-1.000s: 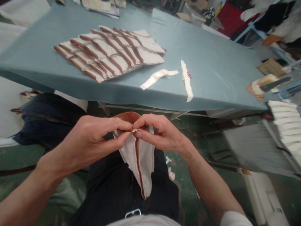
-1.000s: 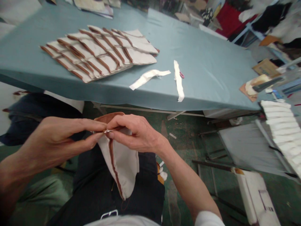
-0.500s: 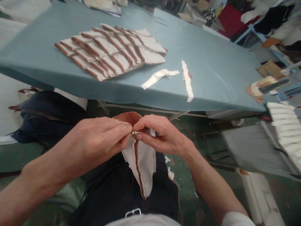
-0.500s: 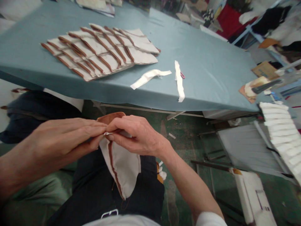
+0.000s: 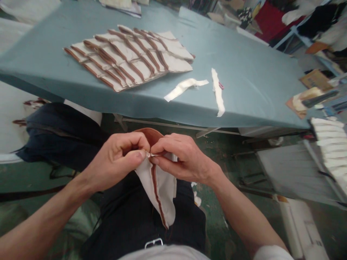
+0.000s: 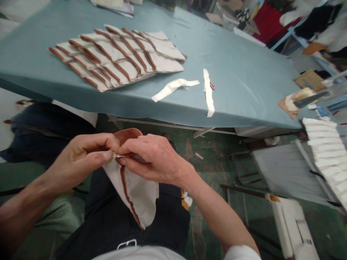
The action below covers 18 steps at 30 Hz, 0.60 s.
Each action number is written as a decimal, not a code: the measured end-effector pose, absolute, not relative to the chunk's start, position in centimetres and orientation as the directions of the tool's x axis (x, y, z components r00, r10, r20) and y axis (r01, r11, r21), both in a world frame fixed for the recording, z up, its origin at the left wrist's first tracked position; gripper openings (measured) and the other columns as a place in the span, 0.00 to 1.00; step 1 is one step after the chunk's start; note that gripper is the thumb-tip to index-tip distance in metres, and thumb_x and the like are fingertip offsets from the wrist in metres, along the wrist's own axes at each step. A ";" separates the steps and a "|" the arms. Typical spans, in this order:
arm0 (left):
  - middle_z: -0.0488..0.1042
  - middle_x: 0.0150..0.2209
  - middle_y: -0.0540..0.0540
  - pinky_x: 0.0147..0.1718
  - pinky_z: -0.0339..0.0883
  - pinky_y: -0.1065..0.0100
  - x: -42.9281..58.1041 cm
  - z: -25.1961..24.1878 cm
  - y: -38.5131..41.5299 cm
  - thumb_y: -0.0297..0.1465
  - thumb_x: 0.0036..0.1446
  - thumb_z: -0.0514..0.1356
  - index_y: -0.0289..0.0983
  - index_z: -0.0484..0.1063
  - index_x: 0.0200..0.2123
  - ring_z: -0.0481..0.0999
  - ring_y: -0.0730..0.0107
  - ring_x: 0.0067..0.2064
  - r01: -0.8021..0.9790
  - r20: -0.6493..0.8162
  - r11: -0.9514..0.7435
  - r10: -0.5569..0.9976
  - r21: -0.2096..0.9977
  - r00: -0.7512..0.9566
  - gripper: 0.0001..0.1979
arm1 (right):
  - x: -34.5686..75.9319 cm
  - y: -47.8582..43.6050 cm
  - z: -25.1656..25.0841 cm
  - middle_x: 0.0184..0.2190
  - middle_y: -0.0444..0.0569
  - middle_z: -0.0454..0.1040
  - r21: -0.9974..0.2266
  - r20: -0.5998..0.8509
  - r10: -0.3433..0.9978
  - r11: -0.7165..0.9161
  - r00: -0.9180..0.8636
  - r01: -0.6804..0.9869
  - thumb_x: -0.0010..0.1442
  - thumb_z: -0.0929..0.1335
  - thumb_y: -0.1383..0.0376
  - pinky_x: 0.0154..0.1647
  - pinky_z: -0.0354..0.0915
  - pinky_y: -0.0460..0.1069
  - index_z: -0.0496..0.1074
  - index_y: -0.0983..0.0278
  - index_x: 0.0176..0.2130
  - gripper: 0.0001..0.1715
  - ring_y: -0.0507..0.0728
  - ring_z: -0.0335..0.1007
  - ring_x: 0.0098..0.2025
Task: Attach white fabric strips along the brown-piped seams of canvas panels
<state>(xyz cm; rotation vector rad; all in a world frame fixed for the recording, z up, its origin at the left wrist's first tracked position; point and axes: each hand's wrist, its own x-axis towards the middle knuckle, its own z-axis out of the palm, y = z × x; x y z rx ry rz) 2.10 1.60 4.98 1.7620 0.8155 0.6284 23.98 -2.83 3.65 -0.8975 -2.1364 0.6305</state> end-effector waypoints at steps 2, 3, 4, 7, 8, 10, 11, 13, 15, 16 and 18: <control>0.66 0.22 0.54 0.23 0.59 0.72 2.1 5.0 1.5 0.36 0.59 0.58 0.40 0.68 0.23 0.63 0.73 0.24 0.207 0.015 -0.196 0.759 0.958 0.651 0.13 | 23.9 -3.0 3.6 0.32 0.43 0.80 -0.702 0.434 0.764 0.619 -0.478 0.352 0.74 0.70 0.65 0.39 0.65 0.47 0.73 0.62 0.39 0.07 0.51 0.74 0.33; 0.66 0.22 0.54 0.22 0.58 0.72 2.1 5.1 1.4 0.35 0.59 0.58 0.40 0.67 0.23 0.62 0.73 0.24 0.202 0.012 -0.192 0.751 0.960 0.660 0.13 | 23.8 -3.0 3.7 0.32 0.43 0.80 -0.722 0.433 0.772 0.606 -0.465 0.333 0.73 0.70 0.66 0.39 0.65 0.47 0.73 0.62 0.39 0.07 0.51 0.74 0.33; 0.66 0.22 0.54 0.22 0.58 0.72 2.0 5.2 1.3 0.35 0.59 0.58 0.40 0.68 0.23 0.62 0.73 0.24 0.200 0.008 -0.188 0.747 0.962 0.664 0.13 | 23.7 -3.1 3.7 0.32 0.43 0.80 -0.739 0.433 0.781 0.593 -0.449 0.319 0.72 0.70 0.67 0.39 0.65 0.47 0.74 0.62 0.38 0.07 0.51 0.74 0.33; 0.66 0.22 0.54 0.22 0.58 0.71 1.9 5.6 1.0 0.35 0.59 0.59 0.40 0.69 0.24 0.63 0.73 0.24 0.198 0.004 -0.175 0.757 0.964 0.654 0.12 | 23.3 -3.3 3.9 0.30 0.42 0.79 -0.788 0.408 0.822 0.537 -0.398 0.302 0.70 0.71 0.65 0.36 0.66 0.47 0.73 0.61 0.35 0.09 0.51 0.72 0.30; 0.67 0.22 0.54 0.22 0.58 0.72 1.9 5.7 0.9 0.34 0.59 0.60 0.40 0.70 0.24 0.63 0.73 0.24 0.196 0.002 -0.169 0.763 0.966 0.646 0.11 | 23.1 -3.3 4.0 0.29 0.42 0.78 -0.807 0.386 0.839 0.508 -0.383 0.301 0.69 0.71 0.64 0.35 0.65 0.48 0.73 0.61 0.34 0.09 0.51 0.71 0.29; 0.68 0.22 0.54 0.22 0.58 0.72 1.9 5.9 0.8 0.34 0.58 0.61 0.39 0.72 0.24 0.64 0.74 0.25 0.187 0.000 -0.153 0.774 0.970 0.634 0.11 | 22.9 -3.4 4.2 0.27 0.41 0.76 -0.843 0.338 0.869 0.451 -0.362 0.294 0.67 0.70 0.64 0.34 0.64 0.48 0.72 0.60 0.31 0.11 0.51 0.69 0.28; 0.69 0.22 0.54 0.22 0.59 0.73 2.0 5.9 0.7 0.34 0.58 0.61 0.38 0.73 0.24 0.65 0.74 0.25 0.182 -0.001 -0.145 0.780 0.973 0.626 0.11 | 22.8 -3.4 4.3 0.26 0.41 0.75 -0.861 0.315 0.880 0.422 -0.354 0.284 0.66 0.69 0.64 0.33 0.63 0.48 0.71 0.60 0.31 0.11 0.51 0.67 0.27; 0.71 0.23 0.53 0.23 0.60 0.73 2.1 5.8 0.7 0.33 0.57 0.61 0.37 0.74 0.24 0.66 0.75 0.25 0.176 0.005 -0.141 0.794 0.974 0.608 0.10 | 22.8 -3.4 4.3 0.24 0.40 0.71 -0.898 0.270 0.899 0.364 -0.345 0.247 0.65 0.69 0.63 0.30 0.60 0.47 0.70 0.61 0.30 0.10 0.51 0.63 0.26; 0.72 0.23 0.53 0.23 0.61 0.75 2.2 5.5 0.7 0.32 0.57 0.62 0.36 0.76 0.25 0.67 0.75 0.25 0.157 0.034 -0.157 0.804 0.975 0.594 0.10 | 22.8 -3.3 4.4 0.23 0.39 0.68 -0.942 0.189 0.919 0.269 -0.346 0.200 0.64 0.70 0.62 0.28 0.56 0.46 0.69 0.61 0.30 0.11 0.50 0.59 0.25; 0.73 0.23 0.53 0.23 0.61 0.75 2.3 5.4 0.8 0.31 0.57 0.62 0.36 0.77 0.25 0.68 0.76 0.25 0.138 0.058 -0.172 0.805 0.975 0.590 0.09 | 22.8 -3.3 4.4 0.23 0.38 0.66 -0.962 0.144 0.926 0.214 -0.349 0.171 0.63 0.71 0.61 0.26 0.53 0.46 0.69 0.61 0.30 0.12 0.49 0.57 0.25; 0.74 0.24 0.53 0.23 0.62 0.76 2.4 5.1 0.8 0.31 0.57 0.62 0.36 0.78 0.25 0.69 0.76 0.25 0.111 0.099 -0.200 0.805 0.973 0.585 0.09 | 22.8 -3.3 4.4 0.23 0.37 0.62 -0.986 0.062 0.932 0.112 -0.358 0.120 0.62 0.72 0.59 0.25 0.50 0.46 0.67 0.61 0.29 0.14 0.48 0.52 0.24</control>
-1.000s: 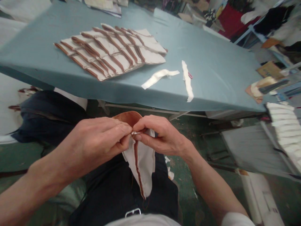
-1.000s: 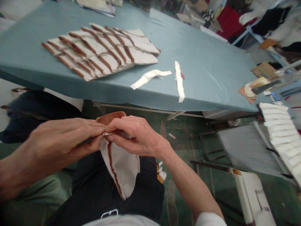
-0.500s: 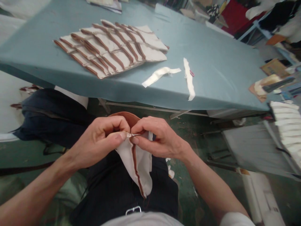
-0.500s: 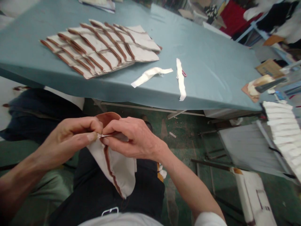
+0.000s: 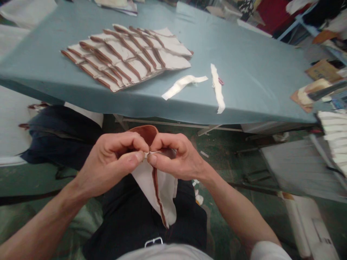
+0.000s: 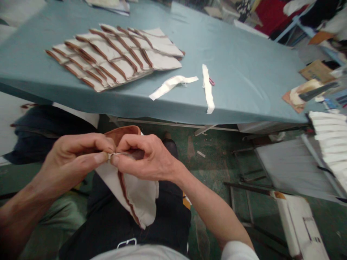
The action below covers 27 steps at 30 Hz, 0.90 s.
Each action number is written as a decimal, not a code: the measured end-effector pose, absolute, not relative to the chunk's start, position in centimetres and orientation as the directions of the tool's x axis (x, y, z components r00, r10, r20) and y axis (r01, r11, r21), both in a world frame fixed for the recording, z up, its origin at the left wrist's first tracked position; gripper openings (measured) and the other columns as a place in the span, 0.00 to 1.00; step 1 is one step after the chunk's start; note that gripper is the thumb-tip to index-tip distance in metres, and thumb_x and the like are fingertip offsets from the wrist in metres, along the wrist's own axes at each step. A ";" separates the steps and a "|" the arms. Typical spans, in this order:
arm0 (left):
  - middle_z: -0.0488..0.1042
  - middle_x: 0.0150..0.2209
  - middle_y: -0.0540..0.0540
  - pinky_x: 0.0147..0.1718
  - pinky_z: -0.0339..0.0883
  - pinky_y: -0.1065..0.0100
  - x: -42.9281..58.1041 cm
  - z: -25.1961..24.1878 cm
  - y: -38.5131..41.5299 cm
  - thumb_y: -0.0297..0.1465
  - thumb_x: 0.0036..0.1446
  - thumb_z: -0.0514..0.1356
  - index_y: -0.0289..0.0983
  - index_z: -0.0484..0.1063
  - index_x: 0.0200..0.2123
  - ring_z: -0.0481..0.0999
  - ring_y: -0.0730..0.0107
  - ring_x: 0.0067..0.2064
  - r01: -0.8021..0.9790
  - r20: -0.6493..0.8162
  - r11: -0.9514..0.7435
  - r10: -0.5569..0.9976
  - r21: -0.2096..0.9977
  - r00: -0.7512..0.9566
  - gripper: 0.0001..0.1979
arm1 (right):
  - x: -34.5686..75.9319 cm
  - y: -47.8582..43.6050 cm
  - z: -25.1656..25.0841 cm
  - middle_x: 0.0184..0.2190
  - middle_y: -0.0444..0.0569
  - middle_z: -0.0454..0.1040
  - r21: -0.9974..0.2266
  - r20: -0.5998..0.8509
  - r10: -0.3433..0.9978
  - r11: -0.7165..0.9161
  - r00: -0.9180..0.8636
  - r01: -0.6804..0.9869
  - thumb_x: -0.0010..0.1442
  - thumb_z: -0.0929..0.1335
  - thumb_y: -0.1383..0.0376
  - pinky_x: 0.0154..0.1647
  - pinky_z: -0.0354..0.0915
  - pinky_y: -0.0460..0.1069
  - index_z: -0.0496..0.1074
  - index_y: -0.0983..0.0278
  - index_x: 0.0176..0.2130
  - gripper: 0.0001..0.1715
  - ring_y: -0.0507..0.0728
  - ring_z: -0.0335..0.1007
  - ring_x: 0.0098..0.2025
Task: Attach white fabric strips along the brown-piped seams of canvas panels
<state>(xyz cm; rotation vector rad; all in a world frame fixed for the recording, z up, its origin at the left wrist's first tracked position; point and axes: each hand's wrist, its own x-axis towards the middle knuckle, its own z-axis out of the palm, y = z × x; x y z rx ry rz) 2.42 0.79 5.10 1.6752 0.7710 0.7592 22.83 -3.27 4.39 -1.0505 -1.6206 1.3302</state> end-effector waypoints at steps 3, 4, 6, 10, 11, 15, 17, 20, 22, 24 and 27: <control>0.74 0.23 0.54 0.23 0.62 0.76 2.7 5.2 0.7 0.30 0.56 0.61 0.38 0.78 0.25 0.69 0.75 0.24 0.146 0.129 -0.259 0.803 0.955 0.582 0.09 | 22.7 -3.2 4.7 0.23 0.36 0.59 -0.993 -0.017 0.937 0.024 -0.349 0.114 0.59 0.71 0.61 0.26 0.49 0.45 0.64 0.61 0.27 0.14 0.47 0.50 0.25; 0.73 0.23 0.54 0.23 0.61 0.75 2.8 5.4 0.6 0.29 0.56 0.60 0.38 0.77 0.25 0.69 0.76 0.24 0.166 0.144 -0.290 0.800 0.942 0.583 0.09 | 22.7 -3.2 4.8 0.23 0.36 0.59 -0.992 -0.044 0.937 -0.001 -0.347 0.124 0.58 0.71 0.62 0.26 0.49 0.45 0.63 0.61 0.26 0.14 0.47 0.51 0.25; 0.72 0.22 0.55 0.23 0.59 0.74 3.0 5.7 0.4 0.28 0.55 0.59 0.38 0.75 0.24 0.68 0.76 0.23 0.195 0.183 -0.356 0.790 0.914 0.586 0.09 | 22.6 -3.3 5.1 0.24 0.36 0.58 -0.987 -0.102 0.933 -0.052 -0.346 0.150 0.56 0.70 0.63 0.26 0.49 0.45 0.61 0.61 0.25 0.14 0.47 0.51 0.27; 0.69 0.21 0.54 0.24 0.59 0.73 2.8 5.6 0.2 0.29 0.57 0.58 0.38 0.72 0.23 0.67 0.75 0.24 0.195 0.185 -0.359 0.790 0.913 0.585 0.10 | 22.6 -3.5 5.5 0.25 0.37 0.59 -0.973 -0.154 0.930 -0.085 -0.333 0.212 0.57 0.71 0.62 0.28 0.49 0.46 0.62 0.61 0.27 0.15 0.48 0.53 0.28; 0.69 0.22 0.54 0.25 0.59 0.73 2.6 5.2 0.3 0.30 0.58 0.59 0.39 0.72 0.23 0.66 0.75 0.25 0.184 0.158 -0.319 0.797 0.930 0.583 0.10 | 22.6 -3.5 5.4 0.26 0.37 0.60 -0.974 -0.137 0.930 -0.064 -0.341 0.216 0.58 0.72 0.60 0.29 0.50 0.46 0.63 0.61 0.28 0.15 0.48 0.54 0.29; 0.71 0.25 0.53 0.27 0.62 0.73 1.4 3.6 0.9 0.32 0.60 0.61 0.38 0.75 0.26 0.68 0.73 0.28 0.103 0.041 -0.134 0.780 0.986 0.625 0.10 | 23.3 -3.6 5.0 0.29 0.39 0.67 -0.973 -0.063 0.912 0.034 -0.406 0.227 0.62 0.75 0.54 0.33 0.55 0.46 0.69 0.63 0.33 0.18 0.49 0.60 0.31; 0.72 0.26 0.53 0.27 0.63 0.74 1.1 3.3 1.2 0.34 0.60 0.63 0.38 0.76 0.28 0.68 0.73 0.29 0.097 -0.002 -0.084 0.743 0.992 0.669 0.09 | 23.6 -3.5 4.8 0.31 0.40 0.71 -0.966 -0.054 0.905 0.059 -0.421 0.251 0.63 0.75 0.53 0.35 0.57 0.46 0.71 0.63 0.34 0.19 0.49 0.62 0.32; 0.72 0.26 0.53 0.25 0.62 0.75 0.9 3.6 1.3 0.36 0.59 0.65 0.37 0.76 0.29 0.67 0.74 0.27 0.169 -0.084 -0.050 0.714 0.984 0.696 0.10 | 23.9 -3.4 4.9 0.32 0.41 0.74 -0.952 -0.030 0.908 0.102 -0.419 0.288 0.66 0.74 0.54 0.37 0.59 0.46 0.73 0.64 0.35 0.17 0.50 0.65 0.33; 0.70 0.25 0.55 0.23 0.59 0.77 0.9 4.2 1.3 0.35 0.59 0.65 0.37 0.75 0.29 0.65 0.76 0.25 0.229 -0.107 -0.076 0.716 0.971 0.690 0.09 | 24.0 -3.4 5.1 0.33 0.42 0.76 -0.935 0.005 0.909 0.152 -0.416 0.321 0.67 0.73 0.56 0.39 0.60 0.46 0.74 0.64 0.36 0.14 0.50 0.68 0.34; 0.69 0.24 0.55 0.21 0.58 0.77 0.9 4.6 1.2 0.34 0.60 0.64 0.37 0.76 0.29 0.64 0.77 0.23 0.278 -0.090 -0.148 0.718 0.949 0.690 0.09 | 23.9 -3.3 5.3 0.33 0.42 0.78 -0.904 0.053 0.910 0.219 -0.412 0.367 0.68 0.72 0.58 0.40 0.61 0.47 0.74 0.63 0.35 0.12 0.51 0.70 0.35; 0.74 0.25 0.55 0.23 0.61 0.77 0.8 5.2 1.3 0.33 0.62 0.61 0.37 0.78 0.30 0.69 0.76 0.24 0.321 -0.024 -0.288 0.709 0.902 0.705 0.09 | 23.9 -3.2 5.5 0.33 0.43 0.79 -0.847 0.125 0.908 0.308 -0.401 0.433 0.68 0.71 0.61 0.41 0.61 0.48 0.74 0.63 0.35 0.10 0.51 0.71 0.34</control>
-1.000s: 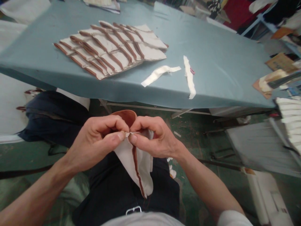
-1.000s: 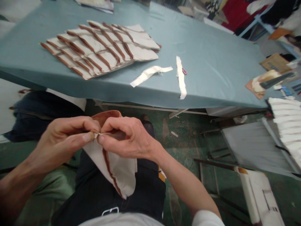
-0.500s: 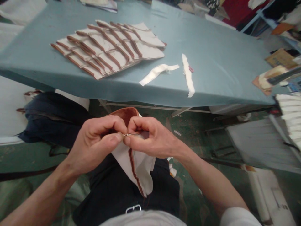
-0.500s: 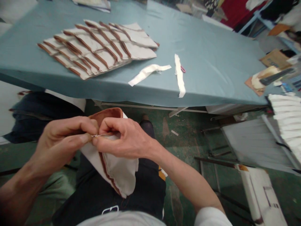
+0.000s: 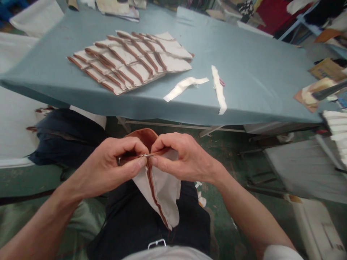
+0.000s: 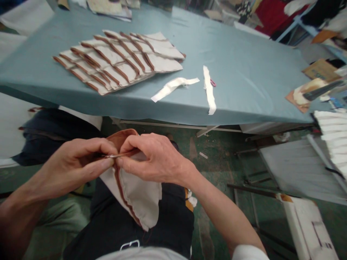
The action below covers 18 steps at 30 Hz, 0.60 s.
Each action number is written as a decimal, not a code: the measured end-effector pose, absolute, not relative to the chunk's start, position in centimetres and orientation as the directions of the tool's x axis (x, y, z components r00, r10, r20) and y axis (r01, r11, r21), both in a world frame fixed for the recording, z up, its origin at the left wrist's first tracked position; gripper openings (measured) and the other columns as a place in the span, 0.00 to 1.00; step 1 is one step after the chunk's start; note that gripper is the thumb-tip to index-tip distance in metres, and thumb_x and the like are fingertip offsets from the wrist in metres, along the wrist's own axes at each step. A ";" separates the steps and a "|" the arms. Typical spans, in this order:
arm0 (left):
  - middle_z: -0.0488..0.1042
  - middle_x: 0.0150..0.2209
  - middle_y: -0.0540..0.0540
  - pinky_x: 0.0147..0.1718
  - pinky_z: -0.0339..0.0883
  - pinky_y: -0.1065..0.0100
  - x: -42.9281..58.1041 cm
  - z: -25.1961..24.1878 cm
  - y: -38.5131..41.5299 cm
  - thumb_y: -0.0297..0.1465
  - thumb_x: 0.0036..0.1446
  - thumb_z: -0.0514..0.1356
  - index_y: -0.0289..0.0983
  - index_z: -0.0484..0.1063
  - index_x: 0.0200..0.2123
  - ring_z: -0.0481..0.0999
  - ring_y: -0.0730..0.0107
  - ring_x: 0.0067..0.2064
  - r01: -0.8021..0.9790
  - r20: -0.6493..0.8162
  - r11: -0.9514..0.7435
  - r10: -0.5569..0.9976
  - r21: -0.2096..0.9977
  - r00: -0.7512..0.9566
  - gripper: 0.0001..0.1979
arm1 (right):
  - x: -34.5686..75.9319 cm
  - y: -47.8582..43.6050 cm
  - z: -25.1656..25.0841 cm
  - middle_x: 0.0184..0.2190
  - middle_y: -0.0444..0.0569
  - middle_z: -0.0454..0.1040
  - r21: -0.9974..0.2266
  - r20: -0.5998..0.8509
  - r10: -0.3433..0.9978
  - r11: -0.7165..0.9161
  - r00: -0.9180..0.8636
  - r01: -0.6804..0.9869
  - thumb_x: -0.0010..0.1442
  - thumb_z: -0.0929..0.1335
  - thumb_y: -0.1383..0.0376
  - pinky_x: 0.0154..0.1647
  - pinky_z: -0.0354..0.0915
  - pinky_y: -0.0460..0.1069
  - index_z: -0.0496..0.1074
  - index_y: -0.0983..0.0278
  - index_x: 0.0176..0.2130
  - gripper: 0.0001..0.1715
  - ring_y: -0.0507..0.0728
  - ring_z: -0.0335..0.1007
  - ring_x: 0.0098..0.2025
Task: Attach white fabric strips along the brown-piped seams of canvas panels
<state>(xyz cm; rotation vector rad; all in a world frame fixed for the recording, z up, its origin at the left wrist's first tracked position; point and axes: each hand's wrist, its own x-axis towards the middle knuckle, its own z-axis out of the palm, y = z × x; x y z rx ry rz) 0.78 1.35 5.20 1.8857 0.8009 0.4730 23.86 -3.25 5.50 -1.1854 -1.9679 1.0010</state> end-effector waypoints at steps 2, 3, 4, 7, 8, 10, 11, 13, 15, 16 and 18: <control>0.76 0.26 0.54 0.24 0.64 0.77 0.7 5.5 1.6 0.31 0.63 0.60 0.37 0.79 0.32 0.72 0.76 0.25 0.344 0.021 -0.386 0.691 0.856 0.723 0.10 | 23.8 -3.2 5.5 0.32 0.43 0.80 -0.818 0.159 0.902 0.348 -0.401 0.459 0.68 0.70 0.61 0.42 0.62 0.48 0.74 0.62 0.35 0.09 0.51 0.71 0.34; 0.77 0.26 0.54 0.25 0.64 0.76 0.7 5.7 1.7 0.31 0.63 0.59 0.37 0.79 0.32 0.73 0.76 0.25 0.358 0.043 -0.437 0.681 0.825 0.731 0.10 | 23.8 -3.2 5.5 0.33 0.43 0.80 -0.800 0.165 0.900 0.360 -0.403 0.479 0.68 0.70 0.61 0.42 0.62 0.48 0.75 0.62 0.36 0.09 0.52 0.72 0.34; 0.77 0.26 0.54 0.26 0.64 0.76 0.7 5.8 1.9 0.30 0.63 0.59 0.37 0.79 0.32 0.73 0.76 0.25 0.370 0.068 -0.487 0.671 0.791 0.738 0.10 | 23.7 -3.2 5.5 0.33 0.44 0.81 -0.777 0.165 0.900 0.371 -0.404 0.508 0.68 0.70 0.61 0.42 0.62 0.48 0.75 0.62 0.36 0.08 0.52 0.72 0.34; 0.74 0.24 0.55 0.25 0.59 0.73 0.7 6.1 2.1 0.29 0.63 0.58 0.38 0.76 0.29 0.69 0.76 0.24 0.396 0.149 -0.624 0.640 0.674 0.754 0.10 | 23.3 -3.1 5.6 0.32 0.47 0.81 -0.648 0.167 0.894 0.417 -0.415 0.638 0.67 0.68 0.61 0.40 0.60 0.50 0.76 0.62 0.36 0.09 0.55 0.73 0.34; 0.72 0.23 0.55 0.25 0.58 0.71 0.8 6.2 2.2 0.28 0.63 0.57 0.38 0.74 0.28 0.67 0.76 0.24 0.394 0.176 -0.663 0.623 0.637 0.762 0.11 | 23.1 -3.1 5.6 0.30 0.48 0.80 -0.593 0.180 0.887 0.443 -0.425 0.673 0.66 0.67 0.61 0.38 0.58 0.51 0.75 0.63 0.35 0.10 0.55 0.71 0.33; 0.68 0.23 0.55 0.25 0.56 0.70 0.9 6.4 2.1 0.26 0.62 0.56 0.39 0.69 0.25 0.65 0.76 0.24 0.380 0.235 -0.728 0.588 0.570 0.774 0.12 | 22.8 -2.9 5.8 0.28 0.48 0.77 -0.510 0.203 0.868 0.488 -0.453 0.708 0.65 0.65 0.62 0.35 0.54 0.52 0.74 0.63 0.33 0.12 0.55 0.67 0.30; 0.67 0.22 0.55 0.25 0.56 0.70 1.0 6.5 2.1 0.25 0.61 0.56 0.39 0.67 0.24 0.65 0.76 0.24 0.374 0.267 -0.752 0.576 0.542 0.772 0.13 | 22.7 -2.7 5.8 0.27 0.47 0.75 -0.497 0.205 0.863 0.499 -0.463 0.710 0.65 0.64 0.62 0.34 0.52 0.51 0.73 0.63 0.33 0.12 0.55 0.65 0.29; 0.67 0.24 0.55 0.25 0.57 0.70 1.2 6.5 1.9 0.23 0.63 0.55 0.39 0.65 0.24 0.66 0.76 0.24 0.358 0.344 -0.790 0.558 0.497 0.755 0.14 | 22.6 -2.3 5.9 0.26 0.44 0.71 -0.535 0.189 0.861 0.493 -0.472 0.686 0.64 0.63 0.63 0.33 0.50 0.51 0.70 0.62 0.32 0.10 0.53 0.61 0.28; 0.71 0.27 0.54 0.28 0.61 0.72 1.2 6.2 1.7 0.23 0.67 0.56 0.39 0.67 0.27 0.70 0.76 0.27 0.342 0.400 -0.816 0.539 0.466 0.741 0.14 | 22.8 -1.9 6.0 0.24 0.40 0.67 -0.627 0.161 0.868 0.457 -0.470 0.631 0.62 0.63 0.63 0.32 0.49 0.49 0.67 0.61 0.32 0.07 0.51 0.57 0.27; 0.74 0.30 0.53 0.31 0.64 0.73 1.1 6.1 1.6 0.23 0.69 0.56 0.39 0.69 0.30 0.73 0.76 0.30 0.330 0.421 -0.828 0.525 0.454 0.739 0.13 | 22.9 -1.7 6.0 0.24 0.39 0.64 -0.676 0.146 0.873 0.431 -0.465 0.597 0.61 0.63 0.64 0.32 0.49 0.49 0.65 0.61 0.31 0.06 0.50 0.55 0.26; 0.79 0.36 0.51 0.38 0.69 0.75 0.8 5.8 1.4 0.23 0.73 0.56 0.39 0.71 0.36 0.79 0.75 0.36 0.302 0.440 -0.844 0.498 0.443 0.747 0.10 | 23.1 -1.5 6.1 0.23 0.37 0.61 -0.760 0.106 0.881 0.371 -0.462 0.533 0.59 0.64 0.64 0.32 0.49 0.48 0.63 0.61 0.30 0.05 0.49 0.53 0.26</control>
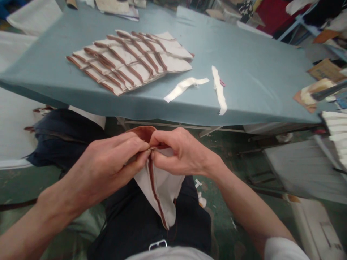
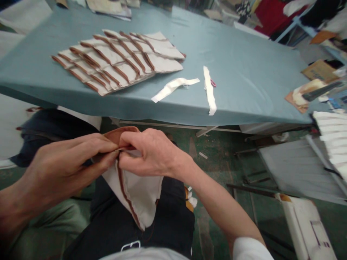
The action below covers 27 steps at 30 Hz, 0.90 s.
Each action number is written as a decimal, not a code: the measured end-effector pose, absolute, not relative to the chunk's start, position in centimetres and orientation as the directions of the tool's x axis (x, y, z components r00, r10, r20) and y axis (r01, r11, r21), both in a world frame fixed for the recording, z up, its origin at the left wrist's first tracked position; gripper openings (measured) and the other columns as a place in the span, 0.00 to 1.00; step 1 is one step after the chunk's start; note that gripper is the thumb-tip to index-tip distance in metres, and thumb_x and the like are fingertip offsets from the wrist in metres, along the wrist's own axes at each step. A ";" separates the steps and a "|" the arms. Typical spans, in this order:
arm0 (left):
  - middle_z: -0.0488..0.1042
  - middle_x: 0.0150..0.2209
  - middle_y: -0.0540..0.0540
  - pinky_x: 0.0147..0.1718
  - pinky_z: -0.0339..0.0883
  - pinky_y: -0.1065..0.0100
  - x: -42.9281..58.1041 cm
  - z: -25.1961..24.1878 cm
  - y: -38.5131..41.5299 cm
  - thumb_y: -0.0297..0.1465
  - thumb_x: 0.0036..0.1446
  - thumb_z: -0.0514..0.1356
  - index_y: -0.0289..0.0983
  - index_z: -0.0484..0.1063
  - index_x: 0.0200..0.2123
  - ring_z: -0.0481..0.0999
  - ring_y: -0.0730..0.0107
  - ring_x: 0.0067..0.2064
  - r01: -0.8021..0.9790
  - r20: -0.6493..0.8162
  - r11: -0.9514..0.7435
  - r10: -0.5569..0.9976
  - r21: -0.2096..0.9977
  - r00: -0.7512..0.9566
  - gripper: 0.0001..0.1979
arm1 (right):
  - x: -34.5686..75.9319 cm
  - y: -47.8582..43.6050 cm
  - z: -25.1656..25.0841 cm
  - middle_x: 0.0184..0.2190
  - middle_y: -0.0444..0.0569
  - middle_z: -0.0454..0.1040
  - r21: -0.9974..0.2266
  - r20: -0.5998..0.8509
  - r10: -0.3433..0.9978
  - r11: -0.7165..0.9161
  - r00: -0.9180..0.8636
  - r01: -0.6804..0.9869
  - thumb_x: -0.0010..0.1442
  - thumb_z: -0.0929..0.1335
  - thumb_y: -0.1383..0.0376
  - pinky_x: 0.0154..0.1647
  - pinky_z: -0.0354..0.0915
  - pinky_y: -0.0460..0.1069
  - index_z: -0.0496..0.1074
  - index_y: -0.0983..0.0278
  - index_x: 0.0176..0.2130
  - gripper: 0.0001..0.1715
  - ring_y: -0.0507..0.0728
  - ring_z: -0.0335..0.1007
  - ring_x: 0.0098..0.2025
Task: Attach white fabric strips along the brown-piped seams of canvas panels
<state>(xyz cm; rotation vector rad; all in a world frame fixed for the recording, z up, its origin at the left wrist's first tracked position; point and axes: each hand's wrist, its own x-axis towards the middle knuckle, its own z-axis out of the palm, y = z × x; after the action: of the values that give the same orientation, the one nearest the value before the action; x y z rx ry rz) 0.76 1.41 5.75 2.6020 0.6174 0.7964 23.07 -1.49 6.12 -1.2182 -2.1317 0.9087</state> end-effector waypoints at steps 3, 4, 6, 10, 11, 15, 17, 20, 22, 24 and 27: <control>0.82 0.41 0.50 0.45 0.72 0.75 0.4 5.5 1.2 0.23 0.74 0.58 0.39 0.73 0.44 0.82 0.74 0.41 0.293 0.432 -0.849 0.486 0.440 0.760 0.06 | 23.2 -1.5 6.3 0.23 0.36 0.59 -0.846 0.047 0.890 0.277 -0.453 0.456 0.57 0.65 0.65 0.32 0.50 0.48 0.63 0.60 0.30 0.05 0.49 0.52 0.26; 0.82 0.42 0.50 0.46 0.72 0.75 0.3 5.5 1.1 0.23 0.73 0.58 0.40 0.73 0.46 0.83 0.74 0.41 0.304 0.428 -0.845 0.495 0.439 0.756 0.06 | 23.1 -1.6 6.3 0.23 0.36 0.59 -0.869 0.030 0.893 0.245 -0.449 0.429 0.56 0.65 0.65 0.32 0.51 0.47 0.63 0.60 0.30 0.05 0.49 0.53 0.27; 0.83 0.41 0.50 0.45 0.73 0.75 0.4 5.5 1.0 0.22 0.73 0.59 0.40 0.72 0.45 0.83 0.74 0.40 0.315 0.447 -0.842 0.508 0.438 0.737 0.07 | 23.1 -1.8 6.3 0.24 0.36 0.60 -0.913 -0.001 0.899 0.178 -0.437 0.368 0.56 0.67 0.65 0.31 0.52 0.46 0.64 0.61 0.29 0.05 0.49 0.54 0.27; 0.83 0.37 0.52 0.39 0.72 0.76 0.5 5.0 0.7 0.20 0.70 0.60 0.41 0.74 0.42 0.81 0.75 0.36 0.265 0.517 -0.864 0.475 0.429 0.712 0.09 | 23.3 -2.0 5.6 0.25 0.37 0.63 -0.982 -0.081 0.891 0.004 -0.446 0.186 0.55 0.69 0.66 0.30 0.55 0.45 0.66 0.62 0.30 0.05 0.49 0.56 0.28; 0.84 0.38 0.52 0.38 0.72 0.75 0.4 4.8 0.7 0.21 0.71 0.60 0.41 0.75 0.43 0.81 0.75 0.35 0.273 0.512 -0.865 0.475 0.421 0.716 0.09 | 23.4 -2.0 5.4 0.25 0.37 0.63 -0.991 -0.110 0.878 -0.059 -0.466 0.122 0.55 0.70 0.65 0.29 0.55 0.45 0.67 0.62 0.30 0.06 0.49 0.56 0.27; 0.87 0.43 0.48 0.36 0.75 0.72 -0.5 3.7 0.9 0.27 0.74 0.57 0.44 0.81 0.51 0.84 0.67 0.38 0.271 0.478 -0.878 0.448 0.394 0.756 0.13 | 23.6 -2.0 4.6 0.24 0.36 0.62 -0.956 -0.176 0.826 -0.273 -0.535 -0.107 0.54 0.74 0.60 0.27 0.54 0.45 0.68 0.63 0.31 0.13 0.48 0.53 0.26; 0.88 0.43 0.47 0.36 0.77 0.72 -0.7 3.4 1.0 0.29 0.75 0.56 0.45 0.82 0.52 0.86 0.65 0.39 0.241 0.456 -0.863 0.449 0.443 0.768 0.14 | 23.6 -2.1 4.2 0.23 0.36 0.62 -0.940 -0.187 0.833 -0.306 -0.521 -0.152 0.55 0.74 0.58 0.27 0.53 0.45 0.68 0.63 0.30 0.15 0.48 0.53 0.26; 0.88 0.40 0.48 0.36 0.79 0.73 -0.8 3.1 0.9 0.31 0.74 0.56 0.47 0.83 0.50 0.87 0.65 0.38 0.242 0.408 -0.796 0.514 0.555 0.754 0.14 | 23.3 -2.3 3.6 0.23 0.36 0.62 -0.922 -0.223 0.843 -0.346 -0.490 -0.175 0.55 0.75 0.57 0.27 0.52 0.44 0.68 0.63 0.30 0.16 0.47 0.52 0.25; 0.88 0.43 0.48 0.37 0.80 0.73 -0.8 3.1 0.5 0.29 0.73 0.58 0.47 0.82 0.52 0.87 0.66 0.38 0.235 0.416 -0.796 0.513 0.558 0.751 0.14 | 23.2 -2.6 3.5 0.22 0.35 0.62 -0.917 -0.240 0.848 -0.358 -0.472 -0.177 0.53 0.76 0.58 0.26 0.53 0.44 0.68 0.63 0.30 0.15 0.47 0.52 0.24; 0.88 0.48 0.48 0.42 0.80 0.72 -0.8 3.2 0.1 0.25 0.70 0.60 0.47 0.80 0.55 0.88 0.66 0.43 0.241 0.416 -0.814 0.495 0.528 0.763 0.16 | 23.2 -2.8 3.6 0.22 0.35 0.62 -0.932 -0.233 0.856 -0.332 -0.461 -0.145 0.53 0.75 0.60 0.25 0.53 0.44 0.68 0.63 0.29 0.13 0.47 0.52 0.24; 0.87 0.49 0.49 0.46 0.78 0.73 -0.7 4.1 -0.3 0.27 0.68 0.63 0.45 0.77 0.57 0.87 0.68 0.43 0.355 0.345 -0.748 0.601 0.560 0.721 0.16 | 23.5 -3.3 4.3 0.22 0.36 0.63 -0.976 -0.176 0.887 -0.213 -0.427 -0.039 0.54 0.70 0.64 0.25 0.52 0.44 0.69 0.63 0.29 0.06 0.47 0.54 0.24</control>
<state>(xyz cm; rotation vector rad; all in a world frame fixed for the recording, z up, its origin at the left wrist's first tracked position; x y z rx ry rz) -0.72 -0.26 4.10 2.4637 0.7311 0.7183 23.50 -3.30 4.30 -1.0524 -1.3526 1.7223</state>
